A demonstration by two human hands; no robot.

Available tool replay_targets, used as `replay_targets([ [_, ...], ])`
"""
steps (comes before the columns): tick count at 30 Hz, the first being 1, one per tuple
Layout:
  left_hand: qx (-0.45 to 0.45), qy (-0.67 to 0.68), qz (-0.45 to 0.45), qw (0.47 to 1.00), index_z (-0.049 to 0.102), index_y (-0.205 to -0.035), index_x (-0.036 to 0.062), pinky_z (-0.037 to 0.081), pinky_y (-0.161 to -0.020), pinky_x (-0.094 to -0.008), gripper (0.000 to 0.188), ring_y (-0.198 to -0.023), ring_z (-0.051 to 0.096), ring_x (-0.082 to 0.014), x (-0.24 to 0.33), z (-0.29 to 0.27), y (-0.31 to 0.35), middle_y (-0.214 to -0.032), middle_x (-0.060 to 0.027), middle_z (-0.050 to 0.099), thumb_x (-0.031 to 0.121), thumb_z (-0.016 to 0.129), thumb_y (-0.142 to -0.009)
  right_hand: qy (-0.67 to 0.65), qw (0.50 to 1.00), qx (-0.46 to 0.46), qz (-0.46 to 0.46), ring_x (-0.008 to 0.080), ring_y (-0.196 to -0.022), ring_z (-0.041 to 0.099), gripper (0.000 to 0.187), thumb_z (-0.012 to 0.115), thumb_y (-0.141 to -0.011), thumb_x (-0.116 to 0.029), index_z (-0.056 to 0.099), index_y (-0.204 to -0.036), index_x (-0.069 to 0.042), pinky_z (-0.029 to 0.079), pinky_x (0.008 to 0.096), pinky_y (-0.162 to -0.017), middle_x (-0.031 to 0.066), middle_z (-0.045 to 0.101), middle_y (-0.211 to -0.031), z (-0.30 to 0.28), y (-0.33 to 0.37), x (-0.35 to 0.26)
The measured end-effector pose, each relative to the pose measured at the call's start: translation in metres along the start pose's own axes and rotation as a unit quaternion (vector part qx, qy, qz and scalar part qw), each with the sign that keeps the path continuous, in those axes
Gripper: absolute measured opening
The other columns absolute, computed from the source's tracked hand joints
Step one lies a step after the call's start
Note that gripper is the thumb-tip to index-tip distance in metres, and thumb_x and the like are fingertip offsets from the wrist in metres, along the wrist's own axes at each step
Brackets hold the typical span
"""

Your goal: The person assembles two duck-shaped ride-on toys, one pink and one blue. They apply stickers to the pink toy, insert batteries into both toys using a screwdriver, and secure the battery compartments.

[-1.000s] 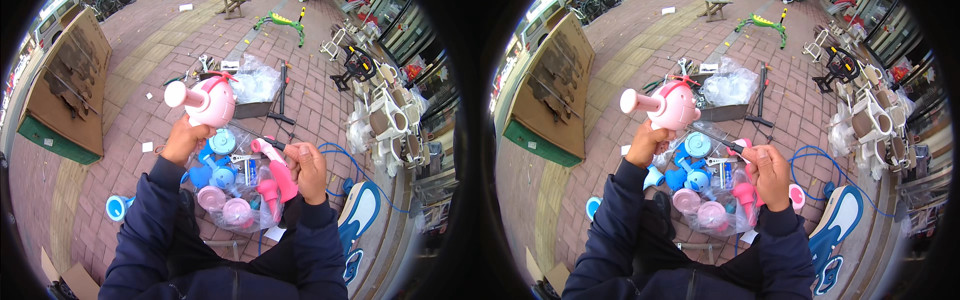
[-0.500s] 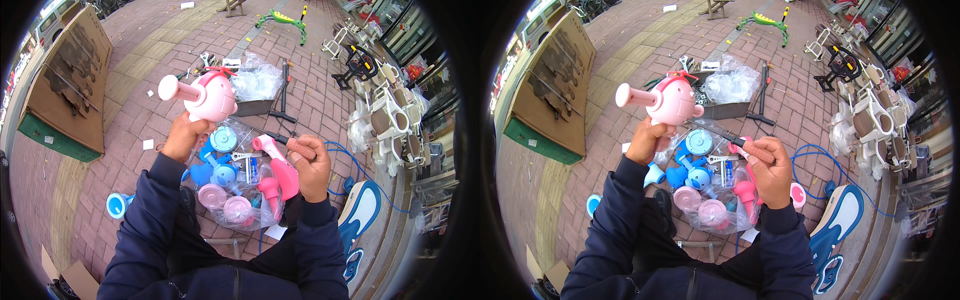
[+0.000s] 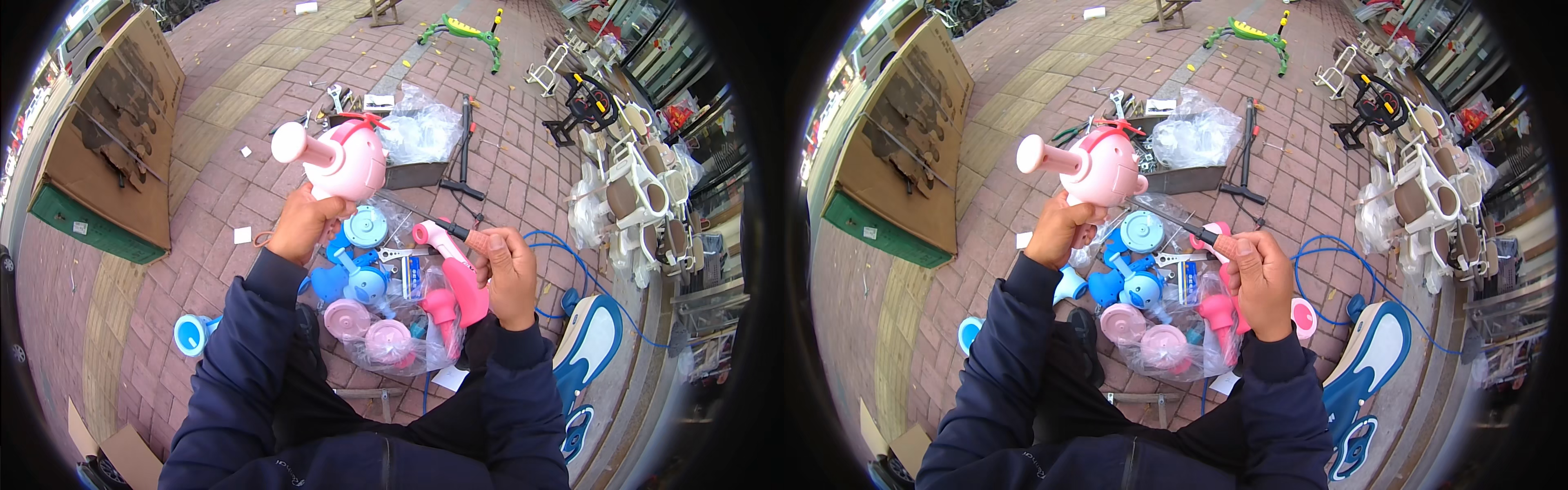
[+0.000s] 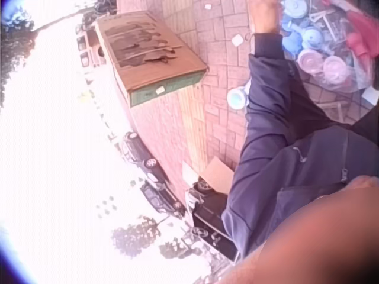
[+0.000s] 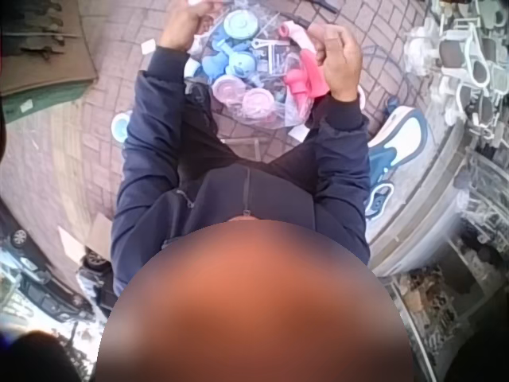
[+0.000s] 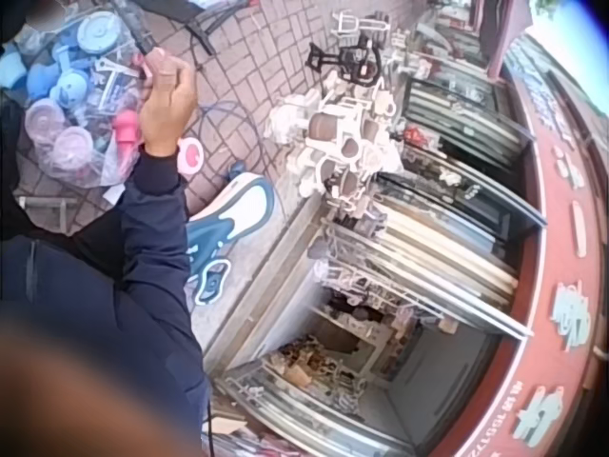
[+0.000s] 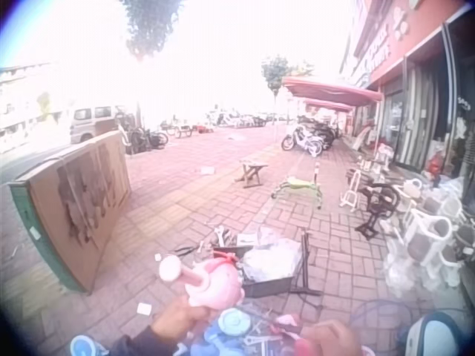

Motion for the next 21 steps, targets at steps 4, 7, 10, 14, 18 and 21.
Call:
replay_targets([
  [4,-0.009,0.018,-0.002,1.0,0.065,-0.106,0.0001,0.042,-0.052,-0.0256,0.025,-0.059,0.055,-0.0088,0.0,0.002,0.001,-0.084,-0.0048,0.069,0.01,0.07,-0.084,0.036,0.995,0.031,-0.09,0.0073,-0.073,0.059,0.025,0.063,-0.105,-0.018,0.06,-0.121,0.001,0.049,0.0221,-0.063,0.008,0.072,-0.097,-0.001,0.004,-0.006],
  [7,-0.01,0.009,-0.002,1.0,0.066,-0.105,0.0002,0.041,-0.052,-0.0256,0.024,-0.059,0.055,-0.0088,-0.001,0.005,0.001,-0.084,-0.0046,0.069,0.011,0.069,-0.084,-0.067,0.995,0.053,0.05,0.0068,-0.073,0.059,0.026,0.063,-0.105,-0.018,0.059,-0.123,0.001,0.048,0.0215,-0.062,0.008,0.072,-0.098,-0.007,0.003,0.015],
  [10,-0.005,0.016,-0.008,1.0,0.066,-0.105,0.0007,0.041,-0.051,-0.0253,0.023,-0.059,0.055,-0.0087,-0.002,0.007,0.001,-0.085,-0.0045,0.07,0.012,0.07,-0.084,0.034,0.999,0.011,-0.03,0.0061,-0.073,0.058,0.031,0.063,-0.105,-0.019,0.057,-0.128,0.002,0.046,0.0207,-0.06,0.0088,0.072,-0.1,-0.003,0.001,0.005],
  [14,-0.01,0.037,-0.014,0.999,0.066,-0.105,0.0008,0.04,-0.051,-0.0244,0.024,-0.059,0.055,-0.0086,-0.004,0.01,0.002,-0.085,-0.0046,0.069,0.013,0.07,-0.085,0.025,0.994,0.057,-0.094,0.0089,-0.076,0.061,0.031,0.064,-0.104,-0.016,0.057,-0.128,0.002,0.051,0.0226,-0.068,0.0071,0.07,-0.095,-0.008,0.001,-0.005],
  [18,-0.027,0.025,-0.01,0.999,0.066,-0.107,0.0008,0.039,-0.051,-0.024,0.026,-0.059,0.054,-0.0085,-0.006,0.01,-0.001,-0.085,-0.0043,0.069,0.013,0.07,-0.085,0.024,0.999,0.039,-0.02,0.013,-0.079,0.065,0.031,0.065,-0.104,-0.014,0.057,-0.128,0.003,0.054,0.0258,-0.08,0.006,0.069,-0.093,-0.001,0.001,-0.004],
  [21,-0.042,0.003,-0.025,0.999,0.061,-0.13,0.0011,0.037,-0.05,-0.0198,0.051,-0.059,0.049,-0.0049,-0.014,0.008,-0.005,-0.09,-0.0004,0.065,0.018,0.069,-0.083,-0.032,0.991,0.089,-0.098,0.0126,-0.083,0.064,0.032,0.065,-0.103,-0.012,0.056,-0.13,0.003,0.053,0.0261,-0.083,0.0083,0.072,-0.095,-0.001,0.004,-0.02],
])
Point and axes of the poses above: each hand's wrist, its own y-axis away from the middle knuckle, its own z-axis out of the palm, x = y × z, the point moved 7 cm from there along -y, towards the middle knuckle
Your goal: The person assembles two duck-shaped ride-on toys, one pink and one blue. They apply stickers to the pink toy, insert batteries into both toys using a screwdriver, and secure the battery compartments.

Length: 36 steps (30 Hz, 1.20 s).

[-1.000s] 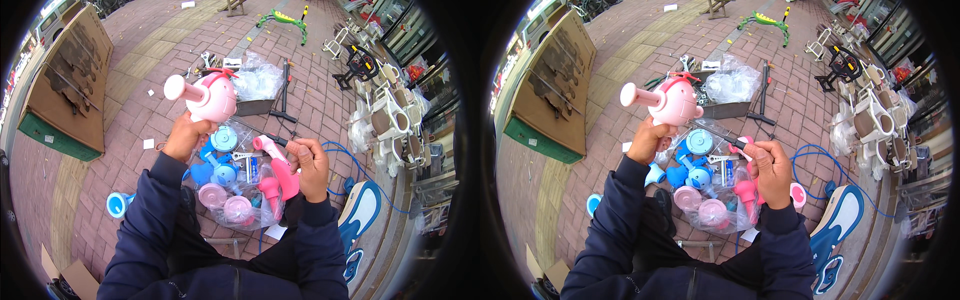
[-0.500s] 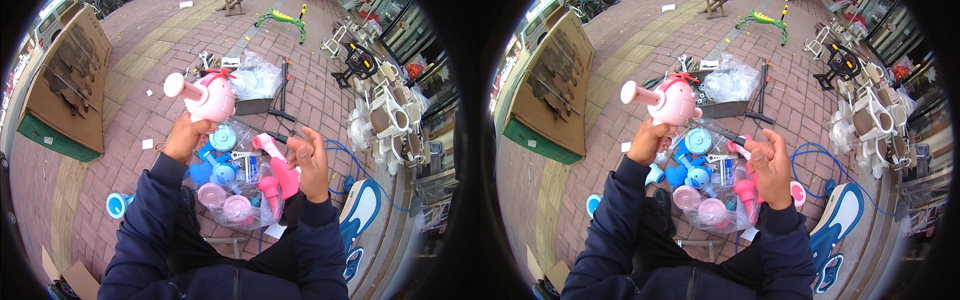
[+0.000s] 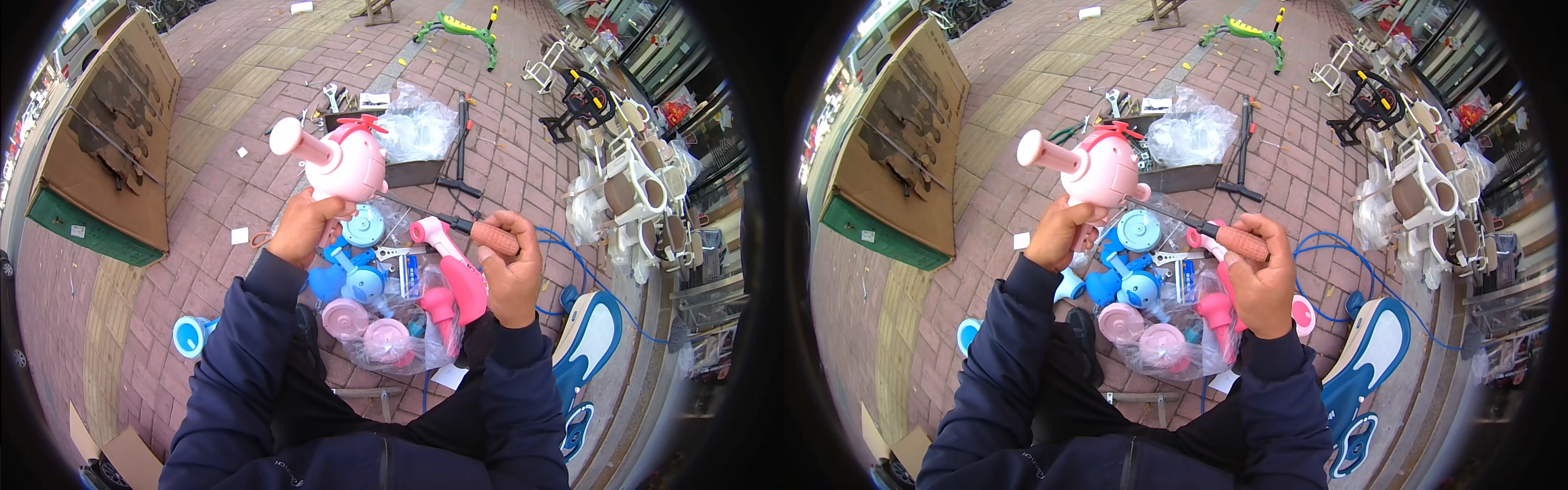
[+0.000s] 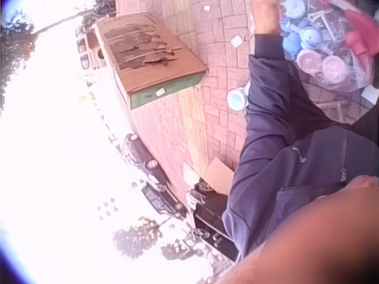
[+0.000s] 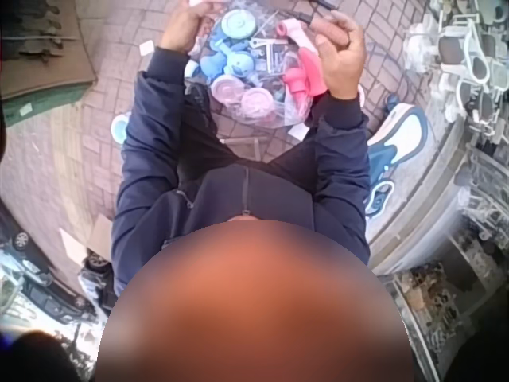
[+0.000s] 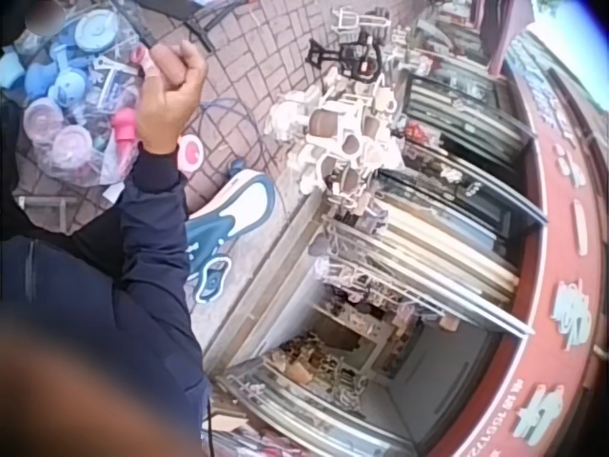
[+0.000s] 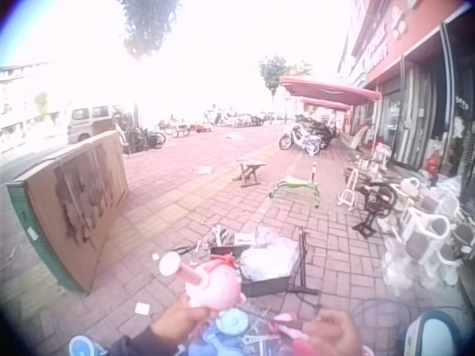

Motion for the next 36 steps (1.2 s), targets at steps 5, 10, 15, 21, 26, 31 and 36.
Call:
replay_targets([
  [5,-0.002,0.029,0.004,1.0,0.063,-0.119,0.0006,0.039,-0.051,-0.0235,0.037,-0.06,0.053,-0.0076,-0.009,0.001,-0.005,-0.091,-0.0046,0.067,0.015,0.07,-0.086,0.064,0.985,-0.052,0.148,0.0143,-0.1,0.063,0.046,0.065,-0.097,0.0,0.049,-0.139,0.004,0.052,0.0285,-0.091,0.0124,0.07,-0.108,-0.006,-0.002,0.015],
  [10,-0.002,0.077,-0.033,0.996,0.063,-0.112,0.0005,0.042,-0.049,-0.0259,0.029,-0.06,0.056,-0.0099,-0.013,0.008,0.001,-0.088,-0.0064,0.067,0.017,0.072,-0.089,-0.024,0.999,-0.023,-0.027,0.0159,-0.104,0.062,0.048,0.065,-0.096,0.0,0.047,-0.14,0.004,0.052,0.0297,-0.092,0.0112,0.069,-0.103,-0.007,-0.002,0.003],
  [15,-0.035,0.135,-0.097,0.985,0.063,-0.113,0.0012,0.044,-0.049,-0.0254,0.029,-0.059,0.056,-0.0103,-0.025,0.024,0.007,-0.087,-0.0059,0.066,0.02,0.072,-0.093,-0.02,0.999,0.026,-0.026,0.0146,-0.078,0.063,0.045,0.07,-0.1,-0.014,0.05,-0.135,0.004,0.055,0.0285,-0.071,0.0123,0.069,-0.092,-0.02,-0.003,0.007],
  [21,-0.096,0.192,-0.162,0.963,0.061,-0.115,0.0007,0.053,-0.049,-0.0249,0.035,-0.062,0.064,-0.0123,-0.034,0.032,0.008,-0.091,-0.0112,0.07,0.03,0.07,-0.096,-0.054,0.983,0.11,-0.139,0.0144,-0.075,0.064,0.037,0.066,-0.101,-0.016,0.053,-0.129,0.005,0.055,0.0295,-0.066,0.0136,0.069,-0.094,-0.048,-0.003,-0.007],
  [26,-0.108,0.212,-0.196,0.951,0.06,-0.119,-0.0003,0.053,-0.048,-0.0249,0.039,-0.061,0.064,-0.0125,-0.038,0.044,0.016,-0.094,-0.0136,0.07,0.03,0.07,-0.096,0.074,0.991,0.054,-0.095,0.0149,-0.077,0.065,0.029,0.065,-0.091,-0.004,0.062,-0.118,0.004,0.055,0.0295,-0.069,0.0163,0.067,-0.116,-0.032,-0.002,-0.007],
  [31,-0.173,0.172,-0.228,0.943,0.066,-0.112,0.0034,0.049,-0.054,-0.0245,0.028,-0.063,0.063,-0.011,-0.05,0.076,0.036,-0.09,-0.0071,0.071,0.026,0.07,-0.096,0.288,0.947,-0.095,-0.103,0.016,-0.075,0.064,0.06,0.086,-0.077,-0.015,0.063,-0.13,0.001,0.055,0.0306,-0.071,0.0165,0.065,-0.134,0.026,0.005,0.005],
  [36,-0.155,0.086,-0.198,0.964,0.068,-0.114,0.0045,0.046,-0.055,-0.026,0.028,-0.066,0.06,-0.0119,-0.055,0.081,0.045,-0.091,-0.0048,0.07,0.024,0.071,-0.094,0.31,0.939,-0.144,-0.031,0.0199,-0.075,0.068,0.07,0.091,-0.073,-0.022,0.064,-0.133,0.001,0.057,0.0321,-0.073,0.0167,0.069,-0.128,0.032,0.004,0.011],
])
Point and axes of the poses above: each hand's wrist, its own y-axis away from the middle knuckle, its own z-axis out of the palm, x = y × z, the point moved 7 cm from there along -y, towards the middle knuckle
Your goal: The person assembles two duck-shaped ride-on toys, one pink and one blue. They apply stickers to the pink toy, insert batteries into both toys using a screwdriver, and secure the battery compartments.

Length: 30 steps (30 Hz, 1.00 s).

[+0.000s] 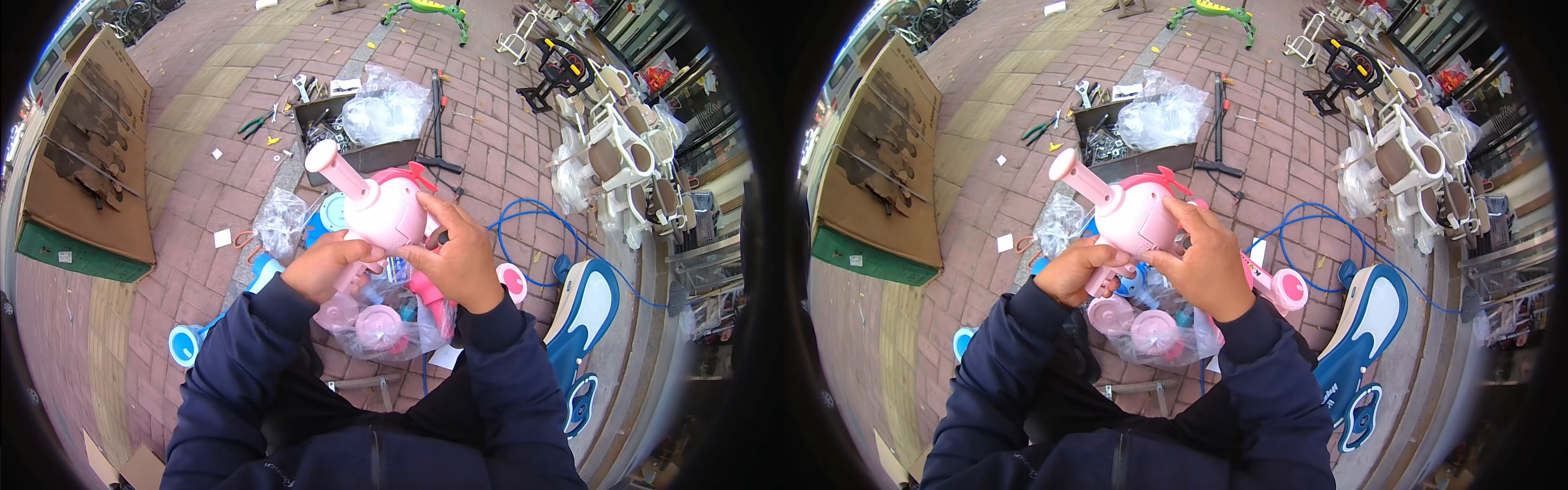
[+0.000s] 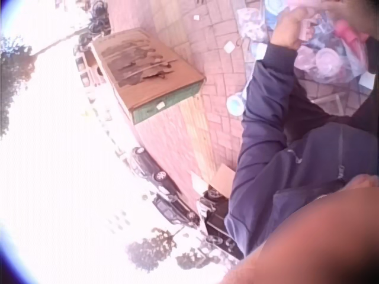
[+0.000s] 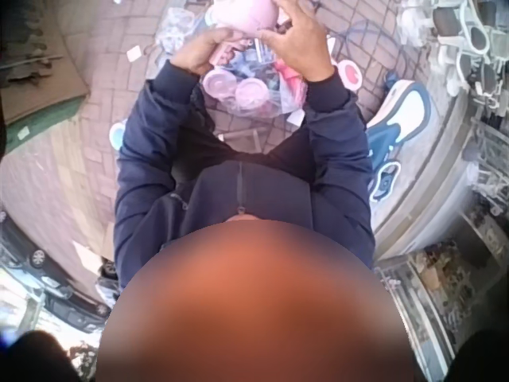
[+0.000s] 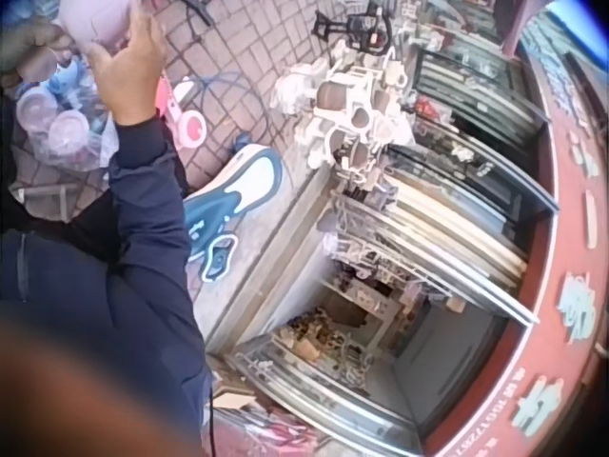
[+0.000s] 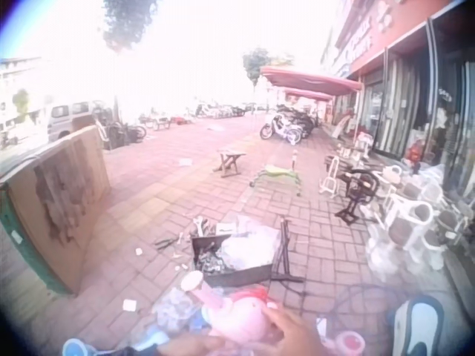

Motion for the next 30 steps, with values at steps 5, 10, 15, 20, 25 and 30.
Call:
replay_targets([
  [5,0.006,-0.007,-0.005,1.0,0.064,-0.115,0.0008,0.048,-0.048,-0.0235,0.029,-0.063,0.064,-0.0135,-0.002,0.0,-0.001,-0.094,-0.011,0.07,0.018,0.071,-0.093,0.001,1.0,-0.022,0.001,0.0313,-0.086,0.073,0.059,0.082,-0.077,-0.013,0.065,-0.131,0.002,0.06,0.0378,-0.074,0.02,0.071,-0.111,-0.006,0.001,-0.004],
  [10,0.032,0.027,-0.026,0.999,0.068,-0.112,0.0032,0.044,-0.052,-0.0265,0.026,-0.062,0.059,-0.0123,-0.005,-0.005,-0.003,-0.089,-0.0061,0.069,0.022,0.07,-0.094,0.04,0.995,0.041,-0.082,0.0305,-0.079,0.074,0.045,0.074,-0.081,-0.007,0.07,-0.125,0.001,0.059,0.0379,-0.071,0.0189,0.073,-0.099,-0.009,0.003,-0.01],
  [15,0.004,0.045,-0.022,0.999,0.068,-0.11,0.0034,0.045,-0.051,-0.025,0.027,-0.061,0.06,-0.0112,-0.007,-0.002,-0.004,-0.089,-0.0075,0.07,0.026,0.069,-0.096,0.086,0.984,0.131,-0.084,0.0299,-0.076,0.074,0.034,0.068,-0.084,-0.003,0.073,-0.117,-0.001,0.057,0.0371,-0.068,0.0176,0.074,-0.09,-0.019,0.007,-0.005],
  [20,-0.006,0.112,0.003,0.994,0.063,-0.117,-0.001,0.054,-0.05,-0.0243,0.038,-0.059,0.064,-0.014,-0.006,-0.003,-0.008,-0.095,-0.0181,0.072,0.03,0.067,-0.095,0.065,0.981,0.172,-0.059,0.0294,-0.077,0.074,0.029,0.068,-0.085,-0.002,0.073,-0.114,-0.002,0.058,0.0361,-0.069,0.0174,0.075,-0.091,-0.027,0.008,-0.002],
  [25,0.013,0.202,0.097,0.975,0.064,-0.12,-0.0008,0.061,-0.068,-0.0319,0.049,-0.077,0.071,-0.0185,0.01,-0.013,-0.009,-0.104,-0.0187,0.073,0.043,0.066,-0.096,0.086,0.978,0.161,-0.103,0.0304,-0.085,0.075,0.032,0.072,-0.084,0.0,0.072,-0.116,-0.002,0.059,0.0367,-0.072,0.0176,0.076,-0.101,-0.017,0.013,-0.01],
  [30,-0.041,0.285,0.187,0.939,0.059,-0.132,0.0016,0.046,-0.108,-0.0656,0.069,-0.131,0.058,-0.04,0.029,-0.006,-0.004,-0.134,-0.0255,0.063,0.059,0.061,-0.094,0.125,0.962,0.128,-0.205,0.0328,-0.091,0.075,0.037,0.075,-0.082,0.001,0.071,-0.118,-0.003,0.061,0.0391,-0.076,0.0171,0.075,-0.113,0.019,0.019,-0.025],
])
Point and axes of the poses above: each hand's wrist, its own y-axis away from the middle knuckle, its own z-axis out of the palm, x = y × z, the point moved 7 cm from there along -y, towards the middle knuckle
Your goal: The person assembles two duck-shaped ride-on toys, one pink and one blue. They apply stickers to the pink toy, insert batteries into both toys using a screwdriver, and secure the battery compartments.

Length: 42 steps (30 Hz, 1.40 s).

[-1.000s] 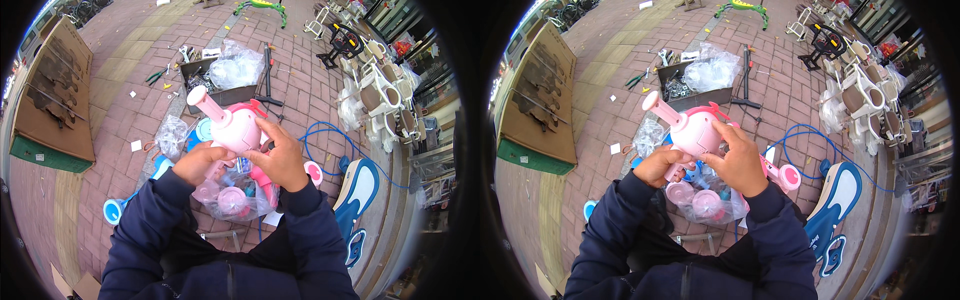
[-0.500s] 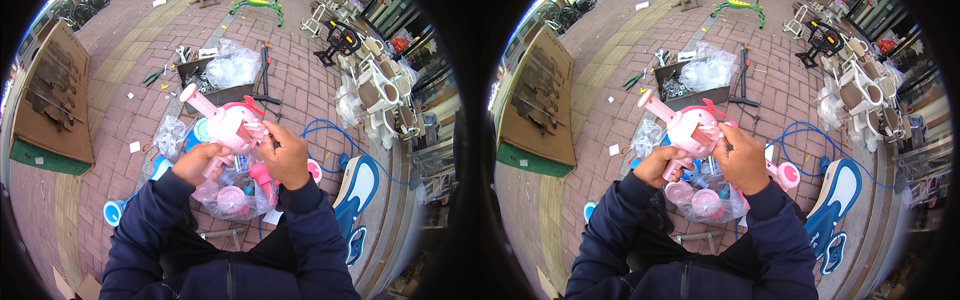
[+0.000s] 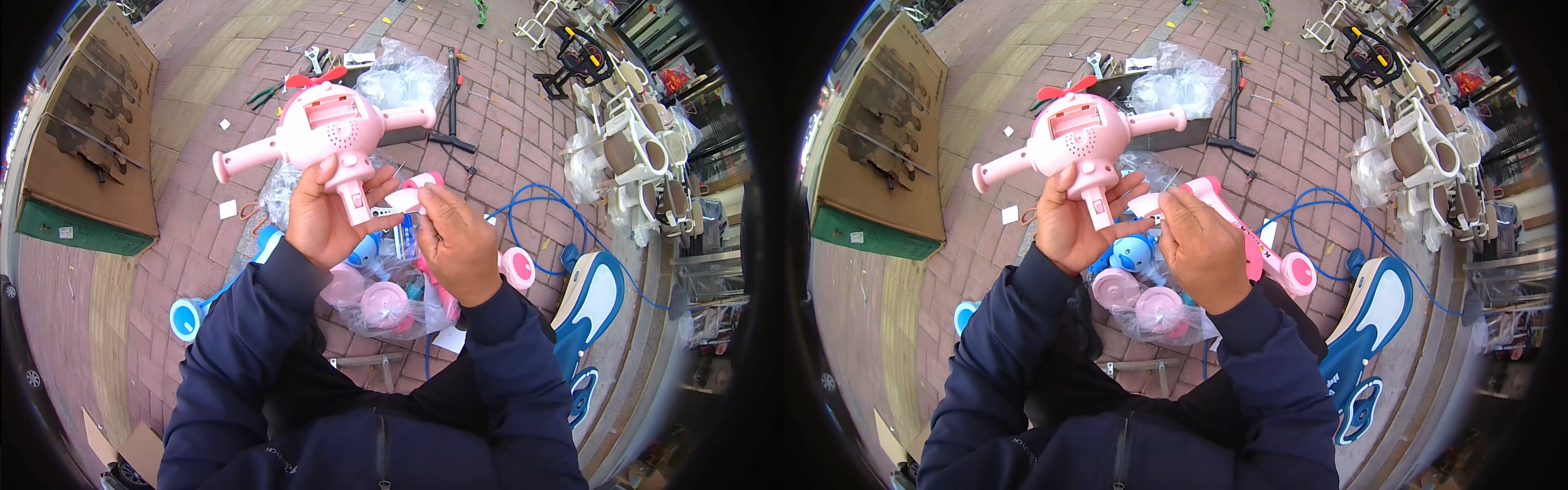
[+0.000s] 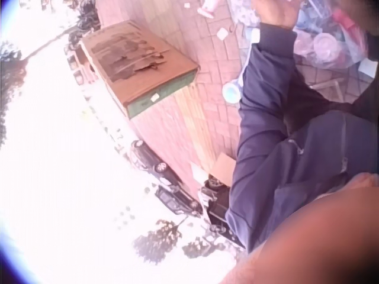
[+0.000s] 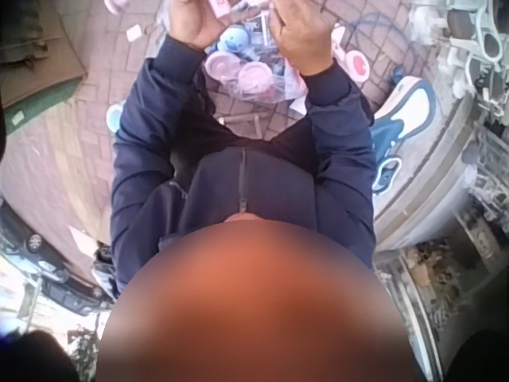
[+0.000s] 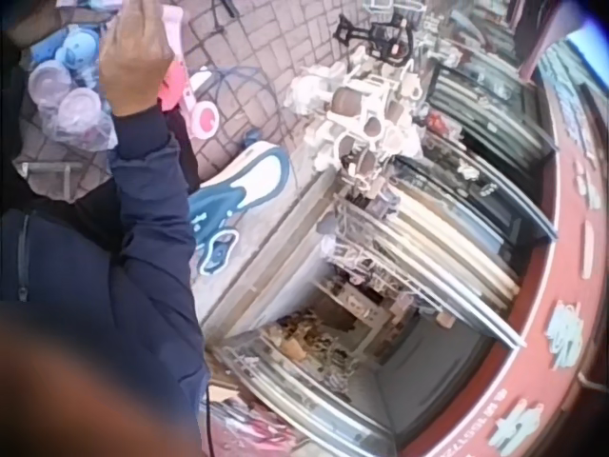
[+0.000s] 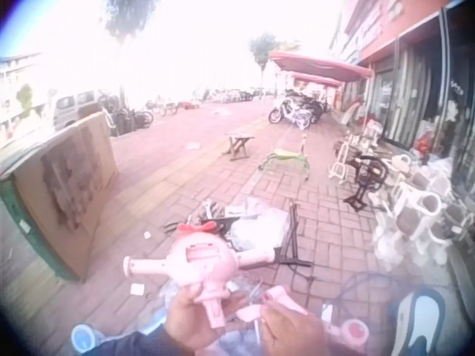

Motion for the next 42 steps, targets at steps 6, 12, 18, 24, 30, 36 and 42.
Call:
replay_targets([
  [6,-0.011,0.043,0.059,0.997,0.06,-0.131,0.0048,0.053,-0.104,-0.0523,0.052,-0.119,0.065,-0.0334,0.011,0.007,0.001,-0.12,-0.0154,0.069,0.041,0.067,-0.095,0.021,0.996,-0.028,-0.077,0.0313,-0.094,0.075,0.033,0.081,-0.078,0.0,0.075,-0.11,-0.002,0.063,0.0386,-0.082,0.0167,0.074,-0.113,0.034,0.008,-0.026],
  [12,0.007,-0.067,0.082,0.994,0.053,-0.139,-0.0011,0.056,-0.101,-0.0466,0.059,-0.114,0.069,-0.0339,0.011,-0.003,-0.001,-0.122,-0.0222,0.068,0.034,0.068,-0.094,-0.032,0.994,-0.035,-0.099,0.0323,-0.101,0.074,0.037,0.082,-0.08,-0.004,0.073,-0.115,-0.002,0.062,0.0375,-0.083,0.0168,0.072,-0.119,0.039,0.007,-0.033],
  [18,0.037,-0.07,0.115,0.99,0.06,-0.131,-0.0001,0.062,-0.083,-0.0393,0.049,-0.096,0.073,-0.0259,0.02,-0.007,0.001,-0.111,-0.0177,0.072,0.032,0.066,-0.095,-0.163,0.986,-0.004,0.048,0.0284,-0.099,0.074,0.03,0.076,-0.092,-0.011,0.071,-0.121,-0.003,0.059,0.0332,-0.083,0.0171,0.073,-0.121,0.037,0.01,-0.008],
  [24,0.055,-0.077,0.142,0.985,0.061,-0.124,0.0021,0.06,-0.08,-0.0353,0.04,-0.092,0.07,-0.0196,0.036,-0.005,0.008,-0.105,-0.0104,0.07,0.029,0.067,-0.095,-0.115,0.94,-0.168,0.273,0.0354,-0.086,0.073,0.021,0.071,-0.093,-0.017,0.074,-0.106,-0.002,0.057,0.0427,-0.078,0.0172,0.076,-0.097,0.123,0.08,0.104],
  [30,0.095,-0.108,0.171,0.975,0.057,-0.133,-0.001,0.064,-0.073,-0.038,0.056,-0.096,0.073,-0.026,0.056,-0.009,0.02,-0.112,-0.019,0.072,0.036,0.069,-0.093,0.079,0.87,-0.308,0.377,0.0403,-0.101,0.07,0.038,0.074,-0.09,-0.032,0.07,-0.11,0.0,0.055,0.0508,-0.089,0.0234,0.072,-0.106,0.224,0.218,0.179],
  [36,0.13,-0.126,0.184,0.966,0.056,-0.137,-0.0031,0.063,-0.082,-0.0389,0.065,-0.1,0.073,-0.0267,0.066,-0.004,0.027,-0.116,-0.0217,0.071,0.037,0.071,-0.088,0.16,0.796,-0.348,0.468,0.0404,-0.113,0.065,0.049,0.076,-0.088,-0.031,0.057,-0.122,-0.003,0.055,0.0518,-0.091,0.0204,0.067,-0.119,0.269,0.248,0.203],
  [42,0.137,-0.118,0.158,0.971,0.056,-0.137,-0.0038,0.063,-0.081,-0.0388,0.067,-0.099,0.073,-0.0263,0.066,-0.009,0.019,-0.118,-0.0208,0.071,0.039,0.07,-0.087,0.158,0.809,-0.34,0.452,0.0414,-0.109,0.066,0.038,0.069,-0.085,-0.016,0.058,-0.119,-0.003,0.055,0.0544,-0.087,0.0216,0.069,-0.11,0.253,0.246,0.23],
])
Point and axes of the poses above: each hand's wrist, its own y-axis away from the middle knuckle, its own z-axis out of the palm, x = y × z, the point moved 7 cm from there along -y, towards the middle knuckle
